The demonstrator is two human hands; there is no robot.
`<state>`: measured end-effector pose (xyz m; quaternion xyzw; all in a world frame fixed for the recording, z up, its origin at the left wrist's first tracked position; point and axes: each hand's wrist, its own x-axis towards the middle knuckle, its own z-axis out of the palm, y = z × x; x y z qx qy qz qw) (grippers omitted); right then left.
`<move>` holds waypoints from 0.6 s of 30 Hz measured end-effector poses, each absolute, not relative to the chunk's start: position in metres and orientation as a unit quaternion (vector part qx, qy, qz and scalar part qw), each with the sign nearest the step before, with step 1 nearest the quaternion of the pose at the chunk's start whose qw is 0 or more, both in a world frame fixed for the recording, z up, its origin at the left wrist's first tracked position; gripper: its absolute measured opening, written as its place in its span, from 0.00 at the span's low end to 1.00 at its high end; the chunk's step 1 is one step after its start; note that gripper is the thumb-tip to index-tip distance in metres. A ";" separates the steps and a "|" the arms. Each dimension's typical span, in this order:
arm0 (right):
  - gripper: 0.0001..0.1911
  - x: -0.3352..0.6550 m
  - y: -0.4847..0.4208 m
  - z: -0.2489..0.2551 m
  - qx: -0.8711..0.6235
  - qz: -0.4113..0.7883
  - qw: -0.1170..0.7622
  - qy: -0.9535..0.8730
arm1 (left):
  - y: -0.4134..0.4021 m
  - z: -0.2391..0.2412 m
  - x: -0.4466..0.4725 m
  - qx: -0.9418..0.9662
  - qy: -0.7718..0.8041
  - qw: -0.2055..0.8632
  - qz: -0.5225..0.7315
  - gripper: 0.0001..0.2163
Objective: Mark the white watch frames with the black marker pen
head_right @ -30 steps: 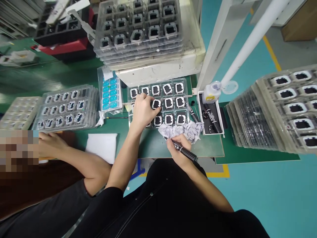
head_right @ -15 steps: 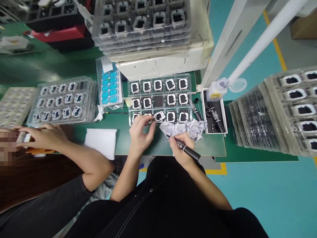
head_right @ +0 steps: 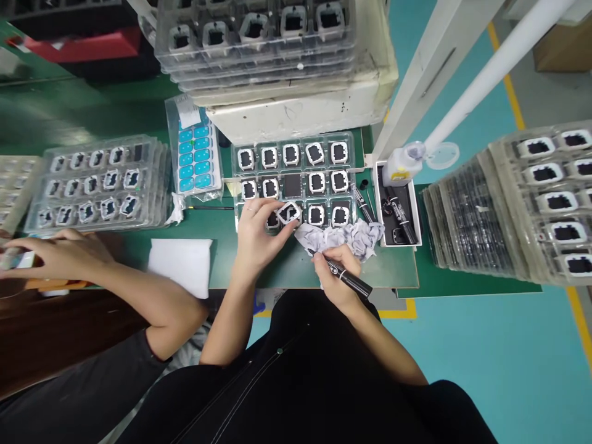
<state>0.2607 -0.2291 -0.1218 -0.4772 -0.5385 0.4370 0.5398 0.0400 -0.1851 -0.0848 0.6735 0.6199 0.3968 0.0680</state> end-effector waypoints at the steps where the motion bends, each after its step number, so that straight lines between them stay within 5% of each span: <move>1: 0.13 0.261 -0.230 -0.122 -0.480 0.439 0.536 -0.538 | -0.193 -0.082 0.040 0.655 0.622 0.089 0.420 0.11; 7: 0.12 0.262 -0.231 -0.124 -0.465 0.448 0.539 -0.542 | -0.238 -0.089 0.047 0.465 0.621 0.321 0.543 0.21; 12: 0.11 0.262 -0.230 -0.123 -0.455 0.448 0.551 -0.538 | -0.248 -0.090 0.061 0.229 0.460 0.562 0.648 0.12; 14: 0.12 0.261 -0.228 -0.121 -0.453 0.441 0.561 -0.535 | -0.248 -0.084 0.065 0.114 0.397 0.619 0.668 0.09; 18: 0.13 0.258 -0.225 -0.117 -0.454 0.432 0.567 -0.534 | -0.249 -0.074 0.071 -0.025 0.352 0.649 0.674 0.17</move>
